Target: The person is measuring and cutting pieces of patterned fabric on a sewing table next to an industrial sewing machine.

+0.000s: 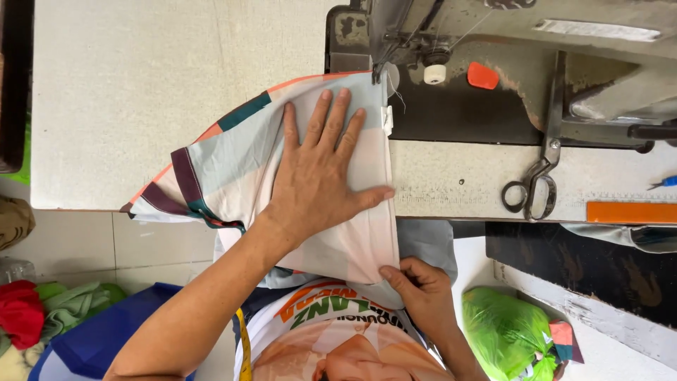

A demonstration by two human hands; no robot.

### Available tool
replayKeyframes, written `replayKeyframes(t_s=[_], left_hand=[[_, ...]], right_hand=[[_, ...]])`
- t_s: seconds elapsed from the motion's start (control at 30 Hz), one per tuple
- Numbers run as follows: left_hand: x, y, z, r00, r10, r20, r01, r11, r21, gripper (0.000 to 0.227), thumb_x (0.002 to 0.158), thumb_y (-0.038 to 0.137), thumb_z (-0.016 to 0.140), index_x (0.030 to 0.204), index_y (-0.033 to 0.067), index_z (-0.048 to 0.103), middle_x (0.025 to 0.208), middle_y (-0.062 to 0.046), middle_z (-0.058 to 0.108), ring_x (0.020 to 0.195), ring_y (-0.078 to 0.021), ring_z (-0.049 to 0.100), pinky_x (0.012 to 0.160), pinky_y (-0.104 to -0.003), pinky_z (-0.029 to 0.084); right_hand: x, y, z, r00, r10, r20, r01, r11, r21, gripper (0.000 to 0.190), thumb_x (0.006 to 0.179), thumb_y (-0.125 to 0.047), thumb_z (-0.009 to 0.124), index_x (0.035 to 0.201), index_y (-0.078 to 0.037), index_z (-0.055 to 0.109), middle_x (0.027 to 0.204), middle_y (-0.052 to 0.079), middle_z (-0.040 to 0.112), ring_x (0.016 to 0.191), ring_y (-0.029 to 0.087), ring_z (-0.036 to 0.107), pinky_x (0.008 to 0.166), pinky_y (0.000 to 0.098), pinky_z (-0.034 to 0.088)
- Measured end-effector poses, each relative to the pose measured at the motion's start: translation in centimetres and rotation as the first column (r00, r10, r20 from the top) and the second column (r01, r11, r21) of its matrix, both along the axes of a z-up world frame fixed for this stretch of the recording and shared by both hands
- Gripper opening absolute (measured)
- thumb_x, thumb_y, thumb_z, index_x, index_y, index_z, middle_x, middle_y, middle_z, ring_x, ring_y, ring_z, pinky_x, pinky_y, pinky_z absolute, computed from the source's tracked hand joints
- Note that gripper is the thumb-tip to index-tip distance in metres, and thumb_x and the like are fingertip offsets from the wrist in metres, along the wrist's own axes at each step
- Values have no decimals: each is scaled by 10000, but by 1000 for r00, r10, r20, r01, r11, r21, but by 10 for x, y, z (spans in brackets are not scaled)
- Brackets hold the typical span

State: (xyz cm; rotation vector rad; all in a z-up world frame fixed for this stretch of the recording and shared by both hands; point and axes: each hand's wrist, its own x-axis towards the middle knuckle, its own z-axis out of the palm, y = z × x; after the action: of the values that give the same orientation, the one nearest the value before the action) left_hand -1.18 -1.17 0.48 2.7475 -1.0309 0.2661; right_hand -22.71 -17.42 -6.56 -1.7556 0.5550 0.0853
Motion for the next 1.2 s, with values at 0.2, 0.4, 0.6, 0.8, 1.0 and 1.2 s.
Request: replayKeyframes(t_s=[0.2,0.4,0.6,0.8,1.0,1.2], left_hand=[[12,-2,-1,998,8,-58,-7,1000,30,1141,872,922,425,1623,67,363,1696,-166,226,1575,-334,172,1232,-669,149],[34,-6,-2,998,-11,-58,13,999,32,1139,885,916,416,1629,57,356,1699,-171,203,1576,-334,144,1234,-676,125],[55,-9,-5,999,-36,-37,38,998,42,1142,885,921,419,1624,51,373,1689,-190,220,1566,-356,161,1223,-686,131],[78,-9,-6,997,-70,-37,72,996,55,1154,884,935,361,1629,53,368,1688,-195,222,1560,-360,142,1222,-682,104],[100,-11,-9,995,-97,-16,97,993,61,1186,887,960,319,1633,39,369,1686,-205,223,1556,-362,127,1220,-673,89],[120,-16,-10,991,-133,2,132,989,64,1211,866,979,351,1621,33,374,1678,-202,247,1550,-356,141,1208,-672,102]], right_hand=[[9,-2,-6,1000,4,-29,-3,1000,31,218,858,-170,820,696,-61,724,627,-59,657,622,39,506,521,227,412],[21,-5,-13,1000,5,-4,-5,1000,15,171,853,-175,824,739,-75,743,639,-51,671,623,39,528,516,225,428],[36,-6,-11,1000,-8,2,8,1000,2,185,860,-187,825,741,-82,729,602,-79,603,604,20,467,488,222,392],[49,-1,-7,998,-26,62,25,1000,19,145,860,-191,819,788,-76,765,641,-68,674,619,16,524,497,208,444],[54,4,-6,990,-16,139,20,999,-27,124,872,-191,799,850,-69,803,708,-60,730,649,17,573,512,206,483],[60,10,12,986,-25,166,31,999,-36,184,887,-192,787,745,-83,748,569,-93,574,541,13,462,438,205,392]])
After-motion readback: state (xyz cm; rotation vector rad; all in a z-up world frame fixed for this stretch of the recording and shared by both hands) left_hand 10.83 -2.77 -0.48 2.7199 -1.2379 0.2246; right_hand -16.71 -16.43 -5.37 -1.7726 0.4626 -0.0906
